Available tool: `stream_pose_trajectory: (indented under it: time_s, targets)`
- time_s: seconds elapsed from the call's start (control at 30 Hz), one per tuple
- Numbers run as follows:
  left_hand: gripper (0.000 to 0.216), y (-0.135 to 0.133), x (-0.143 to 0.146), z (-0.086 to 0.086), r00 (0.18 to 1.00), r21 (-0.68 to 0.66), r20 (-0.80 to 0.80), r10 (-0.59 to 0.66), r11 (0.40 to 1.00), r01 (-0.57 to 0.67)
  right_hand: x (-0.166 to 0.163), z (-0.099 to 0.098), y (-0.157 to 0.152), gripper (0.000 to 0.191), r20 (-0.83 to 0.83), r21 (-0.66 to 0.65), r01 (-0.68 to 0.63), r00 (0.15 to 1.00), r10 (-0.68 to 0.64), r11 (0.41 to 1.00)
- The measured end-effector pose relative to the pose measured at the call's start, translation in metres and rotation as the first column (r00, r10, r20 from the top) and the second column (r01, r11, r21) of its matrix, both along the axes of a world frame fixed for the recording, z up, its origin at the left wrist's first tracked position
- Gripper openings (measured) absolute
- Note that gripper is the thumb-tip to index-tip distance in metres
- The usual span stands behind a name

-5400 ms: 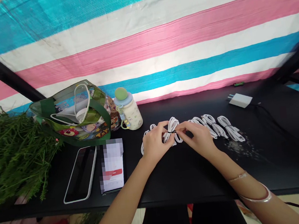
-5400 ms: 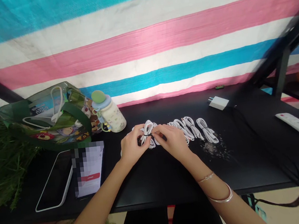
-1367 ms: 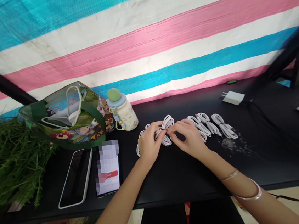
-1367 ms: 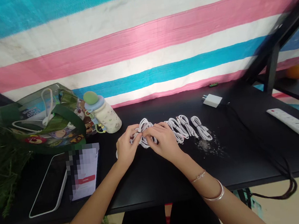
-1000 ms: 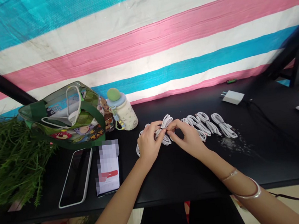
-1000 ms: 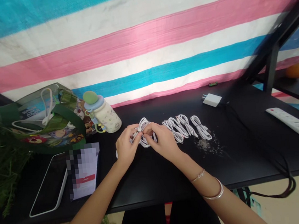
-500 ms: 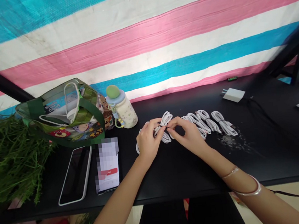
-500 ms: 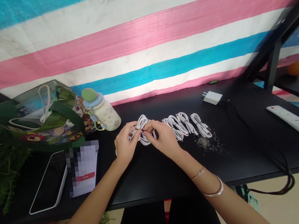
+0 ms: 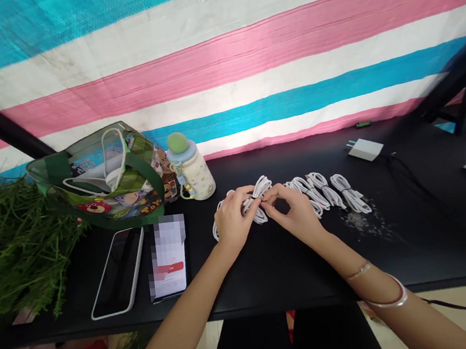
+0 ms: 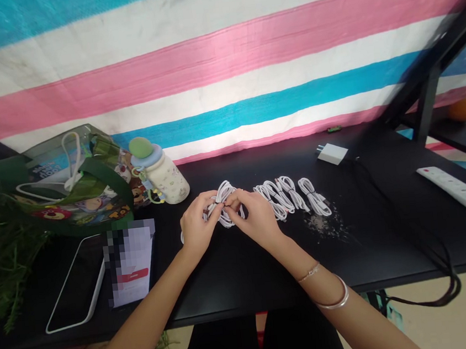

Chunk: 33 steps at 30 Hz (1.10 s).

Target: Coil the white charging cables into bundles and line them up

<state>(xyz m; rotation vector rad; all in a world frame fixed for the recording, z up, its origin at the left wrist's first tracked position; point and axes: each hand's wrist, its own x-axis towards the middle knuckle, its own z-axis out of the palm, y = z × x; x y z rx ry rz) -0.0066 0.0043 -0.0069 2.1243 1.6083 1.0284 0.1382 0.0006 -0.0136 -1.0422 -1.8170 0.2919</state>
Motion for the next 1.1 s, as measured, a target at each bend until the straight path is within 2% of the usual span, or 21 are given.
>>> stream_pose_trajectory:
  time_s: [0.13,0.2,0.5,0.7,0.87,1.0,1.1]
  targets:
    - [0.018,-0.0003,-0.0001,0.0002,1.0,0.004,-0.009,-0.006,1.0,0.006,-0.0006,-0.0021,0.0,0.018,0.111,0.129,0.069,0.99,-0.083,0.989]
    - [0.018,-0.0006,-0.0002,0.0003,1.0,0.007,-0.006,-0.009,1.0,0.009,-0.0007,-0.0025,-0.0004,0.017,0.138,0.149,0.069,0.986,-0.09,0.986]
    - [0.019,-0.0011,-0.001,0.0023,1.0,-0.02,0.024,0.006,1.0,-0.006,0.0015,-0.0029,0.0002,0.017,0.178,0.109,0.023,0.983,-0.042,0.994]
    - [0.019,-0.001,-0.0003,0.0038,0.999,-0.068,0.054,-0.004,0.998,0.008,0.0025,-0.004,0.0015,0.019,0.174,0.161,0.004,0.984,-0.032,0.987]
    - [0.018,-0.0012,0.0004,0.005,0.998,-0.096,0.064,0.003,0.995,0.003,0.004,-0.0032,0.0024,0.026,0.207,0.121,0.008,0.978,-0.033,0.993]
    - [0.016,-0.0008,0.0011,0.0053,0.996,-0.137,0.092,0.006,0.991,0.007,0.004,-0.0036,0.0031,0.028,0.221,0.174,0.018,0.974,-0.057,0.985]
    - [0.014,0.0002,0.001,0.0046,0.992,-0.15,0.126,-0.005,0.988,0.024,0.0034,-0.0045,0.0032,0.025,0.196,0.122,0.034,0.979,-0.058,0.992]
